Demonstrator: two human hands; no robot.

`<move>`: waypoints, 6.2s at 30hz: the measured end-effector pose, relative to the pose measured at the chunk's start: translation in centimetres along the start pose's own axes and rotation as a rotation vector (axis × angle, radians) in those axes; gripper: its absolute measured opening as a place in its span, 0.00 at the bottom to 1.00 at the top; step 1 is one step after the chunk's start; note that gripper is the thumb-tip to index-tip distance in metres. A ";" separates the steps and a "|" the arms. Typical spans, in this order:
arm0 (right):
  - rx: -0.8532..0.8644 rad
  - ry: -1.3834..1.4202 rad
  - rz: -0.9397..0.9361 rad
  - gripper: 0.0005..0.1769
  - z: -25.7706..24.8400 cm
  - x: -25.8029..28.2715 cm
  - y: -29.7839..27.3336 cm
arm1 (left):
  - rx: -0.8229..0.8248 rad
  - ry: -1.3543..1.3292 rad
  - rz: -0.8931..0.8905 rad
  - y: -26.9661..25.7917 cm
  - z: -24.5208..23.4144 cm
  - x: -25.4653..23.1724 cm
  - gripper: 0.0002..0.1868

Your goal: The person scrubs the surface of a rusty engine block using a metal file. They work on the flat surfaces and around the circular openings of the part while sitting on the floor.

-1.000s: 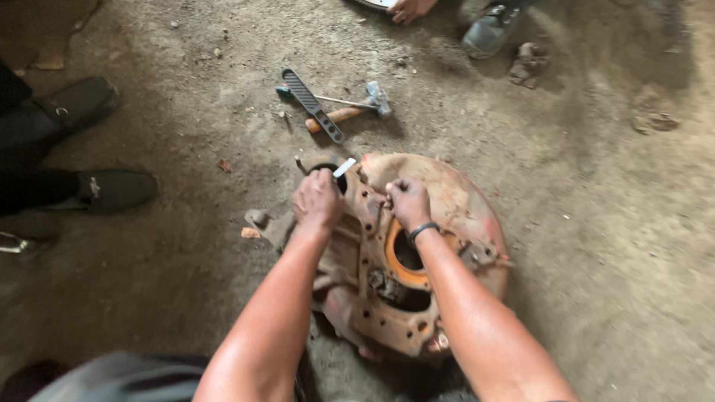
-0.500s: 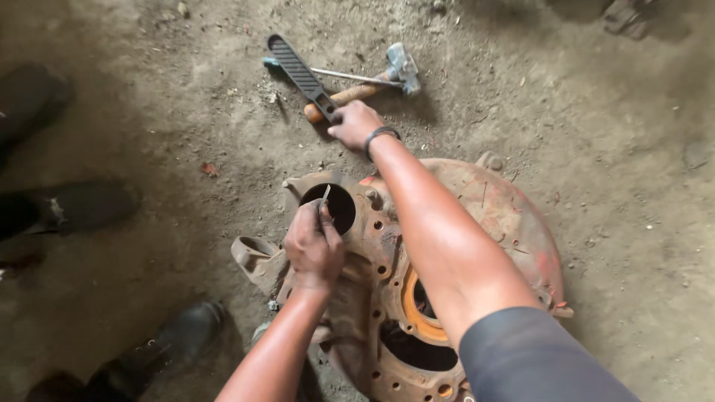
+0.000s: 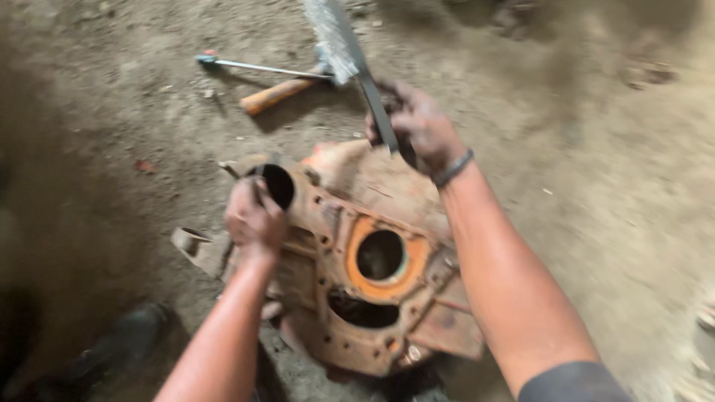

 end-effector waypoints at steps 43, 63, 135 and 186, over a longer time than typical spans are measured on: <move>-1.140 -0.988 0.450 0.24 5.8 -14.7 -31.2 | 0.425 0.170 0.326 -11.6 -2.2 -5.7 0.12; -0.864 -1.126 0.264 0.29 12.3 -23.8 -29.0 | 0.696 0.074 0.103 -13.4 -2.5 -11.5 0.21; -1.164 -1.402 0.440 0.30 7.4 -18.6 -30.3 | 1.192 0.231 -0.419 -17.2 3.4 -18.5 0.19; -1.196 -1.520 0.375 0.27 7.5 -18.2 -30.2 | 1.155 0.616 0.211 -17.7 0.7 -14.6 0.10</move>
Point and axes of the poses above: each hand's wrist, its own y-axis towards the middle knuckle, its own z-axis out of the palm, x = y × z, the point moved 2 cm from there along y, towards the middle knuckle, and after that the axes turned 10 degrees about x, right-handed, at the moved point
